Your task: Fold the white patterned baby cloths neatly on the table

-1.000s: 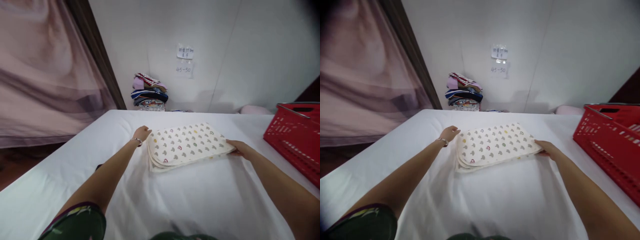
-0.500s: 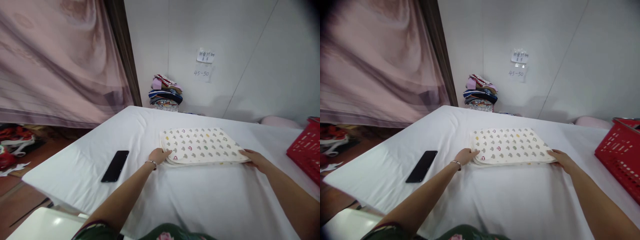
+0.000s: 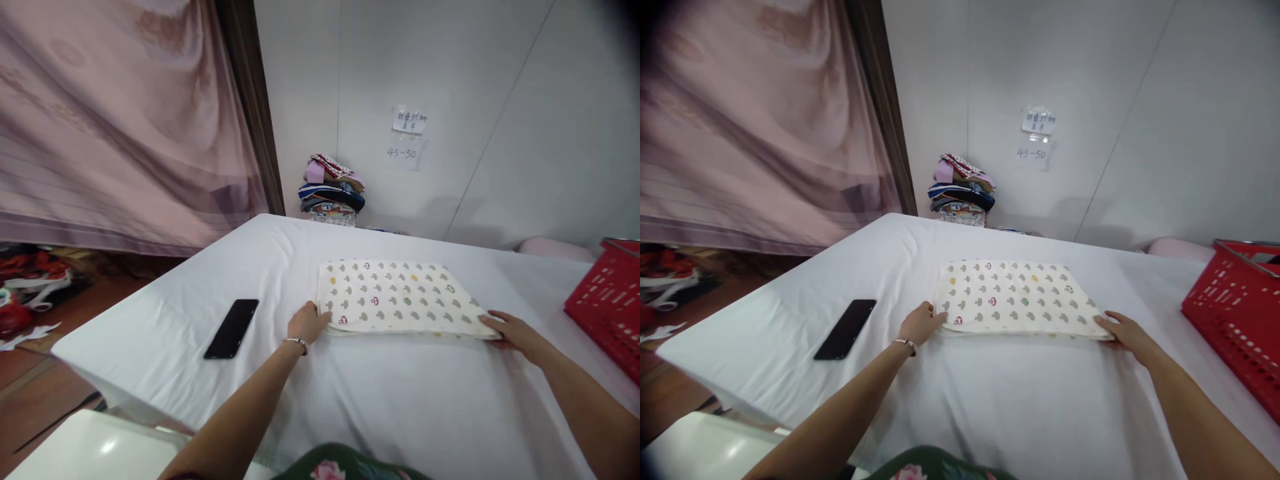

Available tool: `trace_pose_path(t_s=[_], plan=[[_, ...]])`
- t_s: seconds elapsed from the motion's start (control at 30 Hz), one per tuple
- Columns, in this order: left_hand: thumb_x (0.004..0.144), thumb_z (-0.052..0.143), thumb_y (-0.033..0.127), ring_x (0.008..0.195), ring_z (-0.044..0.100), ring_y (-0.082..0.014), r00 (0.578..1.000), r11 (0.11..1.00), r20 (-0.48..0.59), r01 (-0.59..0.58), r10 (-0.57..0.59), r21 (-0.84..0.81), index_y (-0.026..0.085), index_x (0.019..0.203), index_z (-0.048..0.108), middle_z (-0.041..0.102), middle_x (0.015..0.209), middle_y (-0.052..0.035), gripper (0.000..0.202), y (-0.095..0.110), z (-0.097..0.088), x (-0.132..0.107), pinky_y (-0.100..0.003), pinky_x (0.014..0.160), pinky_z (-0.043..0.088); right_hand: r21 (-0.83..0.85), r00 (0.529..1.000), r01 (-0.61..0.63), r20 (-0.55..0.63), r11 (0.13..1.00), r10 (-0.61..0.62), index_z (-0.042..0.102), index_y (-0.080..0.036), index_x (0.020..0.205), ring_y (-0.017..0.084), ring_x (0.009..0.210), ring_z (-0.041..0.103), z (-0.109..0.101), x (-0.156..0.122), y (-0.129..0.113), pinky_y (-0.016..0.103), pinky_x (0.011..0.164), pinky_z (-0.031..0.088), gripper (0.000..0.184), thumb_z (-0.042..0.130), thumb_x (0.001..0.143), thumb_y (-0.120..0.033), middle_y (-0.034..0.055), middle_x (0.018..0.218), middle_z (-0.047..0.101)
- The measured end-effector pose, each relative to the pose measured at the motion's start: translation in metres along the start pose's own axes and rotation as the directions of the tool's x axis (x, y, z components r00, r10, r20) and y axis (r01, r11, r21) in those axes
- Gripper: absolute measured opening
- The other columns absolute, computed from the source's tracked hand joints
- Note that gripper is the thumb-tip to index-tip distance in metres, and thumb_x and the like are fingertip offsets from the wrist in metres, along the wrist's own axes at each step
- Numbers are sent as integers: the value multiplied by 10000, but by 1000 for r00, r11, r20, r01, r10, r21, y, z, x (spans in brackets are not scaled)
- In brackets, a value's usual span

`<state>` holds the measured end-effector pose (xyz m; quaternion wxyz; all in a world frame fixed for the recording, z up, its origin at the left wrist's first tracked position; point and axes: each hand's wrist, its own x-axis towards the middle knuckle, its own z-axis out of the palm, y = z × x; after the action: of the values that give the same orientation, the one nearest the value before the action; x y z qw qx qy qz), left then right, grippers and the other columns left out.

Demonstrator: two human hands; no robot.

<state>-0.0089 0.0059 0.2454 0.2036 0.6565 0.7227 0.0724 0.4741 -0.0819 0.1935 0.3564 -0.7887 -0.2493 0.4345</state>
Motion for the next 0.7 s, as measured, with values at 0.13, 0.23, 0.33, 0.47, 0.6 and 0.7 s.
trace_pose_path(t_s=[0.13,0.23,0.33,0.47,0.6,0.7], plan=[[685,503,507,877,589,-264,998,999,63,12,-14,34,185,835,516,635,935,-113,356,8,2,2,-321,687,411,-125,999,-4,-55,992,-3,367,-202,1340,255,842,615,11,3,-18,328,595,541,890,686,589,-558,165,1168,554],[657,545,424,862,591,-250,996,1000,87,24,-23,-10,187,819,516,637,931,-97,288,10,-2,6,-305,673,415,-220,992,32,-110,975,-58,407,-201,1316,302,966,578,17,4,-29,369,657,525,850,688,584,-530,165,1257,496],[644,546,320,809,595,-213,998,995,57,6,-1,-97,190,803,524,642,860,-66,206,6,-14,12,-268,637,411,-158,985,120,-101,980,-137,426,-180,1298,284,993,574,18,-7,-28,357,746,500,810,670,608,-527,157,1204,544],[639,542,277,681,589,-176,1000,981,28,-7,13,-195,189,793,537,621,733,-32,178,-13,-27,21,-239,555,400,-139,979,197,-18,970,-201,358,-195,1342,239,901,619,20,-40,-6,327,793,476,851,631,636,-586,134,1076,606],[639,561,280,596,575,-156,992,970,124,54,-24,-238,179,794,545,614,703,-23,186,-32,-24,23,-225,496,399,-365,984,146,-46,919,-174,342,-186,1352,245,869,624,27,-61,26,347,798,471,824,542,683,-623,124,999,617],[651,589,328,685,593,-160,998,961,59,22,-6,-276,178,853,565,639,814,-35,253,-39,-19,19,-222,547,420,-593,967,153,-75,791,-243,301,-169,1374,286,898,610,32,-63,36,407,816,458,818,466,720,-633,118,961,627]])
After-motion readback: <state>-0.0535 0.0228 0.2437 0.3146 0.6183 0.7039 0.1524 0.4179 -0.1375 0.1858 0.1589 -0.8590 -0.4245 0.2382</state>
